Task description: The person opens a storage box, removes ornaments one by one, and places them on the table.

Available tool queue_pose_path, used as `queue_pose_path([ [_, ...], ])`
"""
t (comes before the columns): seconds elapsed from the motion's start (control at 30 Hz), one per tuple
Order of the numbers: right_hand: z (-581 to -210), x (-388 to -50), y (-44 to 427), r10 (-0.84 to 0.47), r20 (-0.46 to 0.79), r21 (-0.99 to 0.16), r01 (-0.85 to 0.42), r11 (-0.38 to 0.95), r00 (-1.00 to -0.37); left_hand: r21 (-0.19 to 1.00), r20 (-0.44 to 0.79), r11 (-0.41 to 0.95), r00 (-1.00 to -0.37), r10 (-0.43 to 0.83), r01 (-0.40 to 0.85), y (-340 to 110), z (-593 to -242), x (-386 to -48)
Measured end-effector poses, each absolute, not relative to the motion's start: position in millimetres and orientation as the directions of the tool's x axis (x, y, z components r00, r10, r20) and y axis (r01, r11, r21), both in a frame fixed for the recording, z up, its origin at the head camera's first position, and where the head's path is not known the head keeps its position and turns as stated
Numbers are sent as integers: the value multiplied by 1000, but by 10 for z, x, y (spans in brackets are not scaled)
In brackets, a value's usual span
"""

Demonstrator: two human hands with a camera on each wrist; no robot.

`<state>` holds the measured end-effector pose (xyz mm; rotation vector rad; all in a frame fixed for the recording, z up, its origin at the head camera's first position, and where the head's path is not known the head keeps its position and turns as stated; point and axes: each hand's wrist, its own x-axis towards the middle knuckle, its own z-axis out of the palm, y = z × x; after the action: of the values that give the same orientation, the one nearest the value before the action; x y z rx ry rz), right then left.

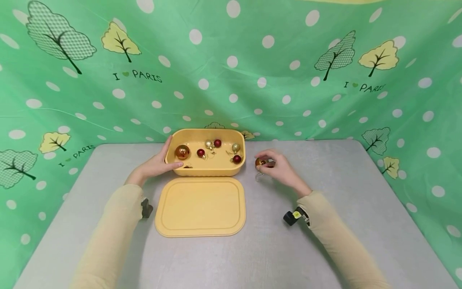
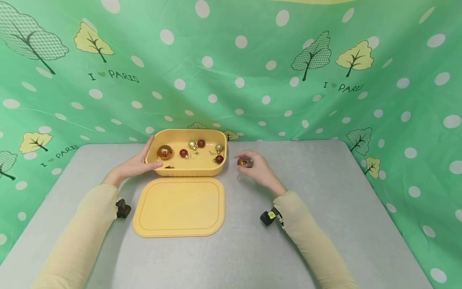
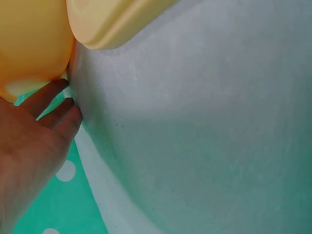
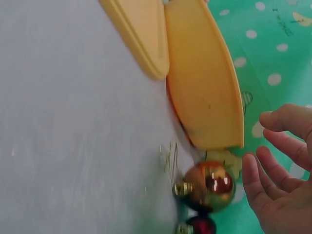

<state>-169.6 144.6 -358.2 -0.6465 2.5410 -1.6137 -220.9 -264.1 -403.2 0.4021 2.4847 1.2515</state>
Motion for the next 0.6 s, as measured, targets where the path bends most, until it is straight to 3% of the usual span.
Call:
queue_pose_path([
  [0.33,-3516,-1701,1161,-424,174,-891,-326,317,-889,823,-158,560,-907,390,97,-2634,-4020,-2196],
  [0.6,-3802,-1951,1010,-434,185,-915,-315,251,-882,821,-158,562,-908,389,98,-2636,-4022,-2200],
])
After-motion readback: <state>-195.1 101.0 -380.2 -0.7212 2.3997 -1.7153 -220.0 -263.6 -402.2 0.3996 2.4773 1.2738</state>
